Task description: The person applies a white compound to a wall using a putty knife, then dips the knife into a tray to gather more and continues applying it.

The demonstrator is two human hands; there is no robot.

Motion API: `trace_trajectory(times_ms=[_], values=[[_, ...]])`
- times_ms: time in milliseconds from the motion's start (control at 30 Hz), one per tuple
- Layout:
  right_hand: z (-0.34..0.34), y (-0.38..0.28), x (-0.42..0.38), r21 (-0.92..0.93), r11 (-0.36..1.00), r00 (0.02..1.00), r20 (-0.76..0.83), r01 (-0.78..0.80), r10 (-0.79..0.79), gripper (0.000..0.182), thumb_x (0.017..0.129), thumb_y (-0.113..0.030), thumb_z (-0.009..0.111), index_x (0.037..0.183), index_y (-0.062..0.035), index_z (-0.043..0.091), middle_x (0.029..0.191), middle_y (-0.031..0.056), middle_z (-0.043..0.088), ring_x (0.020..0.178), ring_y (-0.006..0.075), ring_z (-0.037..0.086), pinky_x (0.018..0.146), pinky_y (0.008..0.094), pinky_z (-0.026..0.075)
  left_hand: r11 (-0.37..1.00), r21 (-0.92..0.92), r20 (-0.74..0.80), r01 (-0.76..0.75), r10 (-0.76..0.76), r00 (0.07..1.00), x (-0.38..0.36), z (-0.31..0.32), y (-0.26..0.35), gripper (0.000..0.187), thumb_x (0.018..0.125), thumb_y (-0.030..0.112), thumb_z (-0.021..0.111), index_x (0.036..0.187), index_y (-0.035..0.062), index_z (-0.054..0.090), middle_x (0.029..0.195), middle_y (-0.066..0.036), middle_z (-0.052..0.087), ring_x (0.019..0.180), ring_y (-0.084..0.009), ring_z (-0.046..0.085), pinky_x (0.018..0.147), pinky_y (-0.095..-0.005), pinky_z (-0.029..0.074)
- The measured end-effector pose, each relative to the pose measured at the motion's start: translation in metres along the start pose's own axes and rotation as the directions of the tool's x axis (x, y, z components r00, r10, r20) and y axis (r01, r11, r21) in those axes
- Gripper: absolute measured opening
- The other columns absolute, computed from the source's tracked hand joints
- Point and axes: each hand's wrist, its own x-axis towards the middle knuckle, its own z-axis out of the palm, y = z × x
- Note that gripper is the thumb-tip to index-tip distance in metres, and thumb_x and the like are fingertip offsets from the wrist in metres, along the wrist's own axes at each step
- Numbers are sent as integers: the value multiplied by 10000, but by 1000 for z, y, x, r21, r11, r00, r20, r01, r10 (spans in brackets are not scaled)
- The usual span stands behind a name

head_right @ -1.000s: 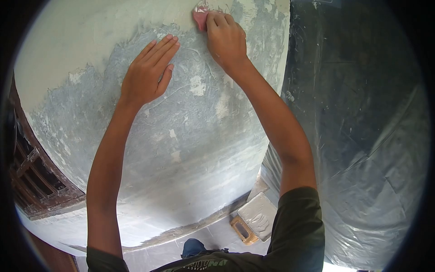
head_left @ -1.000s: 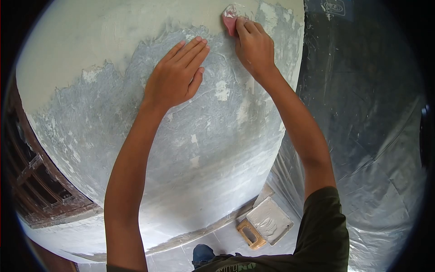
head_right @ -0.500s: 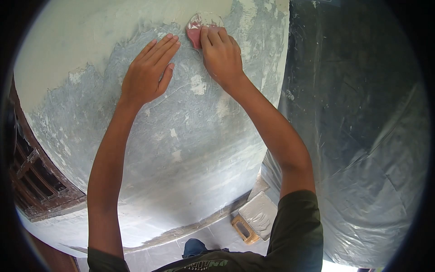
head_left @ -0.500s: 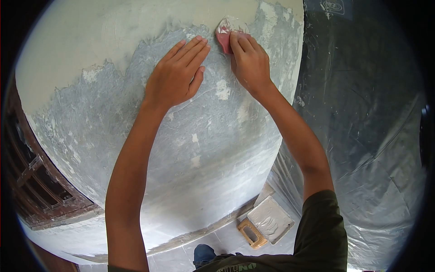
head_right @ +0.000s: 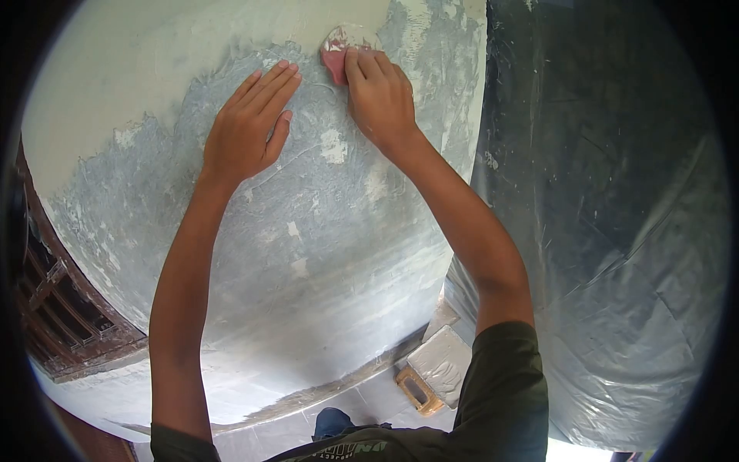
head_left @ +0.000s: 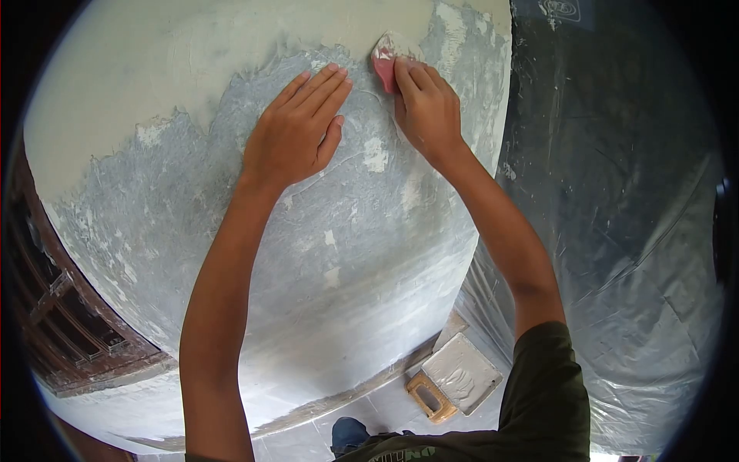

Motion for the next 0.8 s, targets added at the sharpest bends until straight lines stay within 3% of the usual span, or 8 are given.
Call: trace_trajectory(times_ms=[100,167,300,367,467,600,667,800], values=[[-21,-17,-1,108,994,999,42,10,-15,325,772,7,675,1097,11,669,911,100,661,851,284,650,693,405,566,1000,-2,-6,3,-3,1000,1,-1,0,466,923,84,572,1385,27,598,1440,-120,601,1380,-260,527,1195,-436,365],[-18,8,24,35,985,986,5,-167,167,380,766,30,709,1140,-38,704,897,86,674,836,276,659,703,385,561,1000,-6,6,0,0,1000,0,0,0,467,922,83,573,1385,26,597,1440,-121,601,1381,-261,526,1195,-436,365],[4,58,53,-113,978,984,-30,-176,174,333,828,-10,658,1158,-45,692,904,100,684,854,303,653,718,412,555,1000,6,4,6,-6,1000,-1,2,-1,462,926,88,567,1382,24,598,1435,-125,603,1378,-263,528,1193,-438,366],[10,60,41,-110,977,974,117,-180,193,347,834,-11,642,1178,-41,674,937,103,694,886,311,661,735,425,562,1000,4,5,6,-6,1000,0,2,0,460,927,89,564,1381,23,598,1435,-126,603,1378,-263,528,1193,-438,367],[1,21,-6,10,997,997,13,-72,71,376,798,-17,682,1174,-36,672,955,104,694,904,305,672,741,419,567,1000,-4,3,2,-2,1000,0,0,0,462,930,91,559,1385,25,595,1439,-124,600,1379,-262,528,1193,-437,366],[-27,4,3,142,983,990,93,-119,106,359,790,-21,695,1148,-31,686,947,107,692,892,305,675,739,418,568,1000,10,15,0,-1,1000,0,-1,1,464,928,88,560,1387,26,594,1444,-120,597,1382,-261,525,1193,-438,365],[-18,32,36,-21,971,969,59,-239,240,307,795,-17,687,1102,-25,698,934,108,688,890,312,675,744,420,569,1000,15,25,4,-4,1000,0,0,0,464,928,88,560,1387,27,594,1446,-119,595,1384,-260,522,1194,-437,364],[10,64,46,-138,970,975,69,-201,212,307,796,-13,681,1103,-20,684,935,110,685,899,317,672,750,423,570,1000,13,14,4,-5,1000,-1,2,-1,466,926,89,563,1387,30,595,1450,-119,592,1386,-258,520,1196,-433,360]])
